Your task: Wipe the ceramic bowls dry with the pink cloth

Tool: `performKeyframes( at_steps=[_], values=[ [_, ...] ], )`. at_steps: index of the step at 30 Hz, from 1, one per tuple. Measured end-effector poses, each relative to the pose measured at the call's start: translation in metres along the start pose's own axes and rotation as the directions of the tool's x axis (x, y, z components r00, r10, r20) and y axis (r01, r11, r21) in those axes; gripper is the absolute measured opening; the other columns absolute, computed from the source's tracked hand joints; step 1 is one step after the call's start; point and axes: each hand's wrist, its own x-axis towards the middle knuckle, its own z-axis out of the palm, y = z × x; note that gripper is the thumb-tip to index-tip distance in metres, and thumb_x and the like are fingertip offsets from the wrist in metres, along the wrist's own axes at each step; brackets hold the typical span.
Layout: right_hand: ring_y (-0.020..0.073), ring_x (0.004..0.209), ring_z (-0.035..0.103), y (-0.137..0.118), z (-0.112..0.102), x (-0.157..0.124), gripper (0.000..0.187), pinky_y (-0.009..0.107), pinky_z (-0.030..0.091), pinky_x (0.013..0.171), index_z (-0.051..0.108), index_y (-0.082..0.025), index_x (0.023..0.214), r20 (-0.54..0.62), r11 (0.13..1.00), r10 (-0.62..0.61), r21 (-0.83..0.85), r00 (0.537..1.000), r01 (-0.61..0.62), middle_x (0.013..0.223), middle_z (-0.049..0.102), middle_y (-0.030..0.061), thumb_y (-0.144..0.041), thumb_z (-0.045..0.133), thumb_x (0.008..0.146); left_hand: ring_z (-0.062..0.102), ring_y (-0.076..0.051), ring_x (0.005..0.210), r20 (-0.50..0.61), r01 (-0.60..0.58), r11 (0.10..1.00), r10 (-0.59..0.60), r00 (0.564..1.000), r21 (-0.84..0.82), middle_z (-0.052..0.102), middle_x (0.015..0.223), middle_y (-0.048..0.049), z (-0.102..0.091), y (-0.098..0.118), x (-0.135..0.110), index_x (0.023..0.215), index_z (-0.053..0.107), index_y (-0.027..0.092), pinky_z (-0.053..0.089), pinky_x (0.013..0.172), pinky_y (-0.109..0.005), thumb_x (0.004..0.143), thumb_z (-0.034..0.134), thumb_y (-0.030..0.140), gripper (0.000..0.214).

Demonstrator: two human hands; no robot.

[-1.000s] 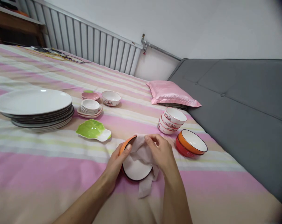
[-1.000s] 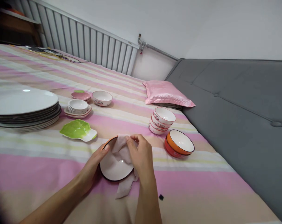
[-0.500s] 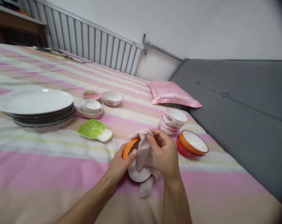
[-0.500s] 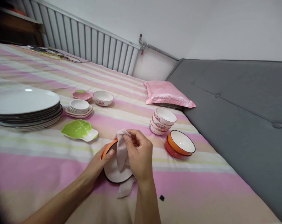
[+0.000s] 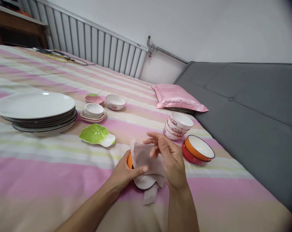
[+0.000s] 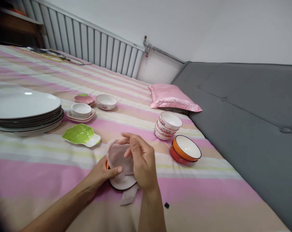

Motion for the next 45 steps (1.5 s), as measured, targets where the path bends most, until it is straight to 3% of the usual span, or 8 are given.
performKeyframes(
  at_steps=[3, 6, 10, 19, 29, 36, 41, 45],
  values=[
    [0.0151, 0.092, 0.060, 0.005, -0.008, 0.004, 0.026, 0.031, 0.046, 0.085, 0.064, -0.025, 0.108, -0.102, 0.960, -0.078, -0.278, 0.992, 0.047, 0.104, 0.068, 0.0013, -0.019, 0.055, 0.084, 0.060, -0.031, 0.108, 0.008, 0.013, 0.999, -0.013, 1.000, -0.039, 0.065, 0.115, -0.0122, 0.000, 0.001, -0.001, 0.120, 0.050, 0.017, 0.047, 0.090, -0.040, 0.060, 0.081, 0.039, 0.071],
    [0.0170, 0.107, 0.056, 0.008, -0.010, 0.005, 0.041, 0.034, 0.040, 0.097, 0.063, -0.025, 0.109, 0.087, 0.883, -0.069, -0.458, 0.994, 0.102, 0.113, 0.066, 0.0004, -0.006, 0.055, 0.074, 0.059, -0.030, 0.109, 0.029, 0.016, 0.999, -0.015, 0.999, -0.034, 0.065, 0.115, -0.0117, -0.002, -0.002, 0.001, 0.120, 0.050, 0.017, 0.046, 0.092, -0.040, 0.062, 0.080, 0.038, 0.069],
    [0.0172, 0.105, 0.056, 0.011, 0.000, 0.005, 0.043, 0.034, 0.040, 0.094, 0.066, -0.025, 0.103, 0.267, 0.846, 0.008, -0.516, 0.964, 0.136, 0.109, 0.067, 0.0001, -0.001, 0.050, 0.071, 0.057, -0.029, 0.112, 0.055, -0.066, 0.997, 0.063, 0.996, 0.041, 0.064, 0.118, -0.0104, -0.005, -0.008, 0.005, 0.120, 0.050, 0.018, 0.045, 0.093, -0.037, 0.062, 0.081, 0.035, 0.068],
    [0.0173, 0.095, 0.057, 0.032, 0.002, 0.010, 0.042, 0.030, 0.041, 0.085, 0.069, -0.026, 0.093, 0.228, 0.807, 0.047, -0.582, 0.973, 0.097, 0.098, 0.069, -0.0008, -0.001, 0.044, 0.072, 0.057, -0.028, 0.111, 0.105, -0.151, 0.979, 0.137, 0.985, 0.134, 0.063, 0.119, -0.0090, -0.005, -0.014, 0.006, 0.119, 0.050, 0.018, 0.046, 0.092, -0.036, 0.063, 0.080, 0.036, 0.065],
    [0.0169, 0.087, 0.064, 0.046, -0.009, 0.012, 0.035, 0.026, 0.045, 0.079, 0.072, -0.028, 0.091, 0.120, 0.829, 0.206, -0.549, 0.971, -0.107, 0.094, 0.073, -0.0016, -0.012, 0.046, 0.074, 0.052, -0.031, 0.120, 0.155, -0.186, 0.967, 0.160, 0.975, 0.173, 0.056, 0.132, -0.0116, -0.007, -0.014, 0.007, 0.132, 0.044, 0.019, 0.043, 0.098, -0.041, 0.064, 0.079, 0.034, 0.078],
    [0.0170, 0.092, 0.064, 0.058, -0.024, 0.015, 0.046, 0.028, 0.046, 0.084, 0.072, -0.024, 0.096, 0.204, 0.906, 0.189, -0.413, 0.961, -0.091, 0.100, 0.073, 0.0004, -0.007, 0.041, 0.067, 0.052, -0.030, 0.119, 0.121, -0.203, 0.952, 0.180, 0.976, 0.230, 0.054, 0.133, -0.0118, -0.007, -0.011, 0.005, 0.132, 0.046, 0.019, 0.039, 0.101, -0.043, 0.064, 0.079, 0.035, 0.077],
    [0.0179, 0.086, 0.062, 0.074, -0.031, 0.013, 0.039, 0.028, 0.047, 0.077, 0.073, -0.020, 0.087, 0.281, 0.946, 0.233, -0.288, 0.931, -0.150, 0.087, 0.071, 0.0000, -0.009, 0.041, 0.066, 0.052, -0.031, 0.119, 0.120, -0.209, 0.946, 0.184, 0.975, 0.246, 0.054, 0.133, -0.0103, -0.008, -0.008, 0.006, 0.129, 0.050, 0.022, 0.040, 0.100, -0.042, 0.062, 0.080, 0.036, 0.075],
    [0.0175, 0.079, 0.061, 0.078, -0.033, 0.012, 0.038, 0.027, 0.048, 0.071, 0.073, -0.018, 0.084, 0.269, 0.946, 0.256, -0.267, 0.929, -0.183, 0.080, 0.070, -0.0007, -0.009, 0.041, 0.065, 0.051, -0.030, 0.120, 0.133, -0.243, 0.928, 0.213, 0.968, 0.281, 0.054, 0.133, -0.0100, -0.008, -0.009, 0.005, 0.130, 0.049, 0.022, 0.039, 0.102, -0.041, 0.064, 0.080, 0.036, 0.074]
  ],
)
